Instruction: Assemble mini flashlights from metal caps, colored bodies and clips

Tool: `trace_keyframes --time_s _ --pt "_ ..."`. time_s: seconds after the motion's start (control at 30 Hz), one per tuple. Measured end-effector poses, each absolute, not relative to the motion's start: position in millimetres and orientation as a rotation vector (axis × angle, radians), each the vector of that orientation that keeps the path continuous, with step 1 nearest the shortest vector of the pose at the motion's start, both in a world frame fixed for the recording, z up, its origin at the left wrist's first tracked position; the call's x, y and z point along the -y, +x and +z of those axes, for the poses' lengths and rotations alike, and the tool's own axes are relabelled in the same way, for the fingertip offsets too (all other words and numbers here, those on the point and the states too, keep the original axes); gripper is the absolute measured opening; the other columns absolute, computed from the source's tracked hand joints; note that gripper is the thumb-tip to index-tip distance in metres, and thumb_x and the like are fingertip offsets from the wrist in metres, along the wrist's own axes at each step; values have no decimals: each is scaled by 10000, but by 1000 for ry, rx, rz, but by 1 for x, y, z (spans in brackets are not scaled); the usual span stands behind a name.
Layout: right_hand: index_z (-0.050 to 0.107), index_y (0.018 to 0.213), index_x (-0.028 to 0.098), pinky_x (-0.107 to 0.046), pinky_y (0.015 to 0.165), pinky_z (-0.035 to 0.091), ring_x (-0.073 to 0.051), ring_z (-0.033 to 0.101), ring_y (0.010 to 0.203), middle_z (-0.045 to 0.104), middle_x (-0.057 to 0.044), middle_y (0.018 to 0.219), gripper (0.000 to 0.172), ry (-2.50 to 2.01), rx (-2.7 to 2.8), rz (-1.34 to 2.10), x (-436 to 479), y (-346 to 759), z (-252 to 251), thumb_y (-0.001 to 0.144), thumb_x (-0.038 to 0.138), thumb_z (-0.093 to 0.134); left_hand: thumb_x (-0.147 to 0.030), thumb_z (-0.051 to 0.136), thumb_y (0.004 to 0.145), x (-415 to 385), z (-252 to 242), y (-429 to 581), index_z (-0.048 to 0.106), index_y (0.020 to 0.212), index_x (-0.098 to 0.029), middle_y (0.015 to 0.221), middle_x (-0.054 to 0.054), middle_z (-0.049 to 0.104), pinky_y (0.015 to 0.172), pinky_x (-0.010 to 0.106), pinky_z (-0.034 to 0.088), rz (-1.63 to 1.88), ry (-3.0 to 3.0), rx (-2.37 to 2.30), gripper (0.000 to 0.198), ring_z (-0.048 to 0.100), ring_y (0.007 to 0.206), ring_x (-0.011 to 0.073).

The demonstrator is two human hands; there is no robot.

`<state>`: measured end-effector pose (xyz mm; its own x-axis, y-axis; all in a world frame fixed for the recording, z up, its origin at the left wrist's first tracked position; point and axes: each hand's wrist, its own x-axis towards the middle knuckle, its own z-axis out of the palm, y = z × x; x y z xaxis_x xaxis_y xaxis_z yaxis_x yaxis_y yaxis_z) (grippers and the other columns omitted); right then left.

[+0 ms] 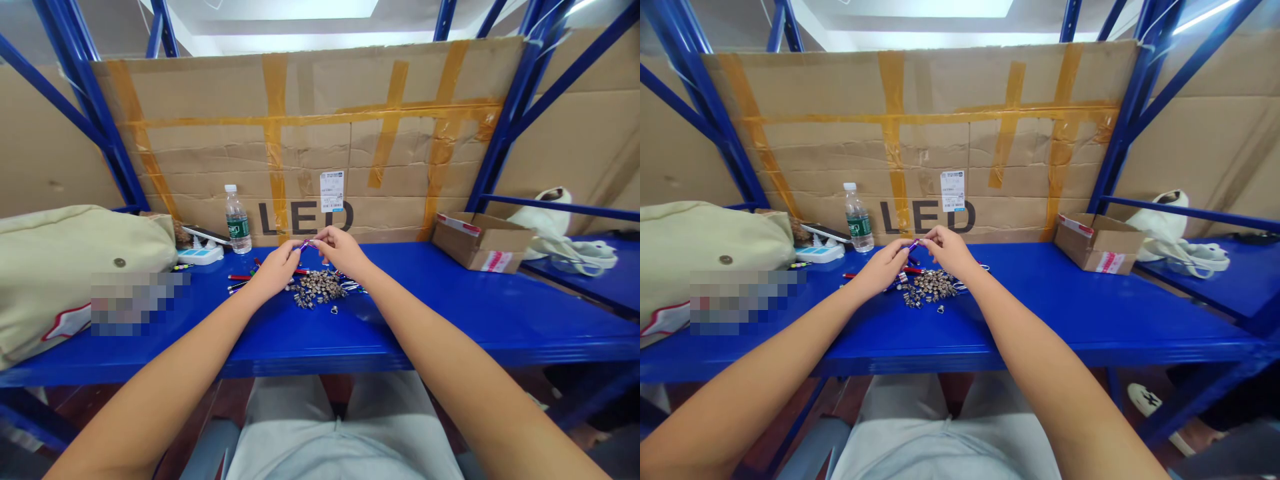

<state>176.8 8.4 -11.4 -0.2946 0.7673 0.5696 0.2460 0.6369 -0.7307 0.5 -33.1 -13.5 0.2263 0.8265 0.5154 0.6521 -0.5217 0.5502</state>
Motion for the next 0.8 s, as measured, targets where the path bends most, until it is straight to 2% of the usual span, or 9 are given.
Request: trace_keyframes --time_s 0.1,0.2,0.37,0.5,0.63,0.8 --pt "517 834 189 -221 500 465 -90 549 519 557 33 624 88 -828 1851 655 -8 179 -9 852 272 540 -324 329 923 30 -14 -1 537 1192 -147 684 7 562 605 261 427 1217 2175 -1343 383 537 639 155" --pt "522 823 186 -225 492 460 -85 540 487 541 39 605 77 -855 1852 709 -9 182 -5 860 252 530 -336 349 915 31 -14 -2 547 1193 -168 655 -8 537 559 247 420 1182 2159 -1314 381 509 580 140" --pt "549 831 179 -236 494 467 -86 504 468 512 51 560 74 -852 1768 759 -11 185 -4 853 249 541 -363 384 907 41 -11 1 570 1184 -199 678 -2 570 596 255 437 963 2317 -1179 372 538 617 145" --pt "564 836 178 -236 498 457 -95 524 503 562 35 609 110 -830 1839 756 -11 180 -10 824 287 578 -370 375 916 46 -13 5 577 1143 -187 732 16 601 633 268 457 864 2363 -1077 354 561 659 151" --pt "558 788 179 -231 492 448 -96 535 503 557 31 599 167 -831 1938 711 -9 176 -14 862 323 519 -370 361 924 41 -15 5 577 1100 -175 755 13 606 644 266 463 954 2337 -1083 340 564 649 139" --pt "585 947 177 -221 476 448 -78 534 476 581 19 678 172 -797 1927 823 -7 177 -10 902 261 442 -373 355 930 33 -16 1 542 1157 -178 732 4 596 612 251 460 1137 2210 -1162 353 552 607 125"
